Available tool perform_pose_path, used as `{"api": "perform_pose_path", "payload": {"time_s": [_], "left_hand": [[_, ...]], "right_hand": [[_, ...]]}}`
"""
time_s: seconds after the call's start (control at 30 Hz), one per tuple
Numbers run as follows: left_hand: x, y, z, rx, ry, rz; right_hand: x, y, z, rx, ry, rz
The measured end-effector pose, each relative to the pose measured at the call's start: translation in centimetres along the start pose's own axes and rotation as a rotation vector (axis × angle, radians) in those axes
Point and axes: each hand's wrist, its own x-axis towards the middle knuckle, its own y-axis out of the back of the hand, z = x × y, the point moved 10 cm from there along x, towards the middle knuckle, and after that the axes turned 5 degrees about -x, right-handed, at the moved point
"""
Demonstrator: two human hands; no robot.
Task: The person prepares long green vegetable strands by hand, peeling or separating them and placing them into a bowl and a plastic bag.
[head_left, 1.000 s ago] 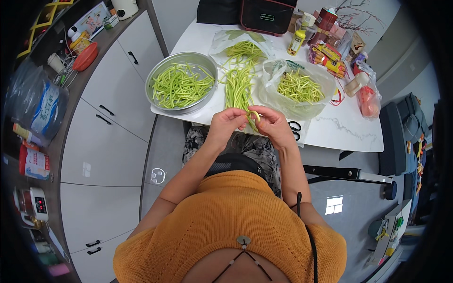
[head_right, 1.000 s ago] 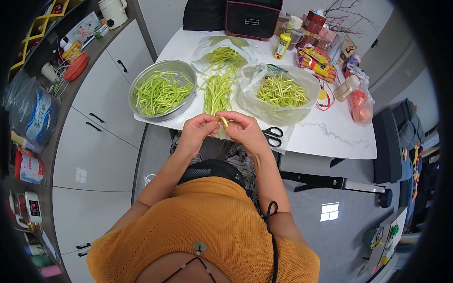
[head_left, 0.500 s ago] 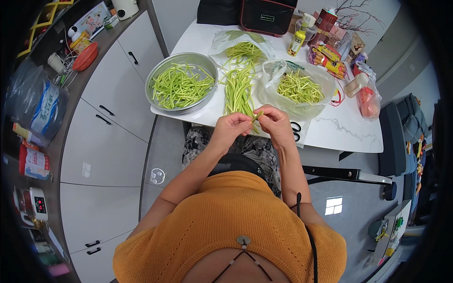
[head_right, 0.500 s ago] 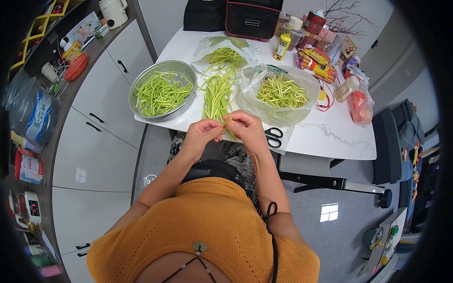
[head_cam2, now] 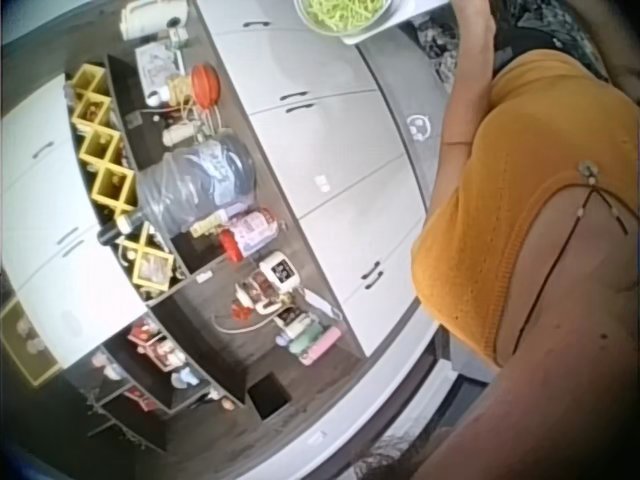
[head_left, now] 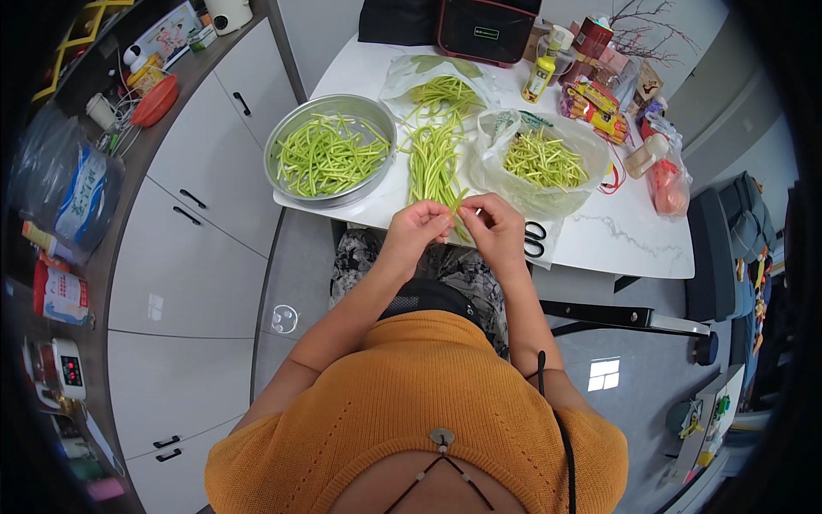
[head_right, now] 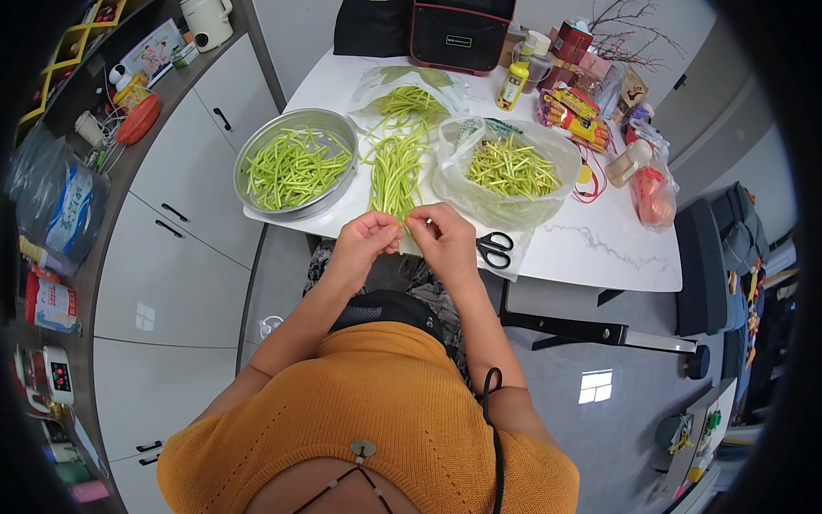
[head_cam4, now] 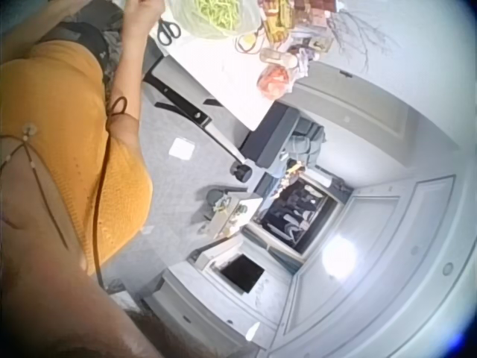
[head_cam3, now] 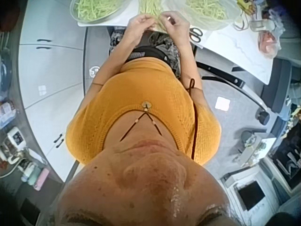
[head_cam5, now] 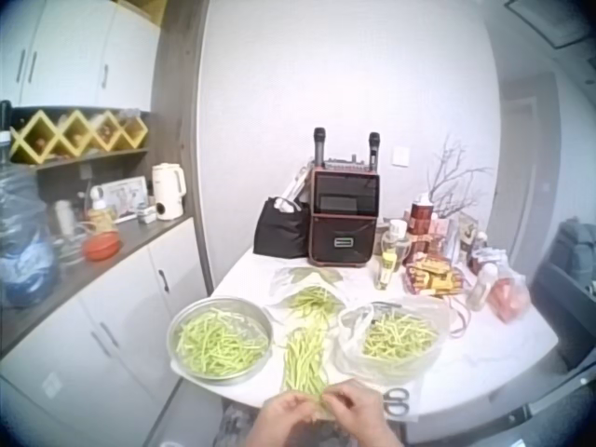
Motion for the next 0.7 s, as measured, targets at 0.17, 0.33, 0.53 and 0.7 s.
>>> {"api": "perform_pose_path", "payload": {"time_s": [0.17,0.33,0.53,0.7], "left_hand": [[0.5,2.7,1.7,0.001,-0.13,0.141],[0.5,7.0,5.3,0.012,-0.302,0.314],[-0.2,11.7,11.5,0.283,-0.567,0.524],[-0.1,14.8,15.1,0.757,-0.596,0.708]], "right_hand": [[-0.2,-1.2,0.2,-0.199,0.042,-0.157],[0.6,2.3,3.6,-0.309,-0.13,-0.06],[3.2,10.1,6.8,-0.45,-0.162,0.305],[3.1,11.0,7.0,-0.392,-0.174,0.383]]}}
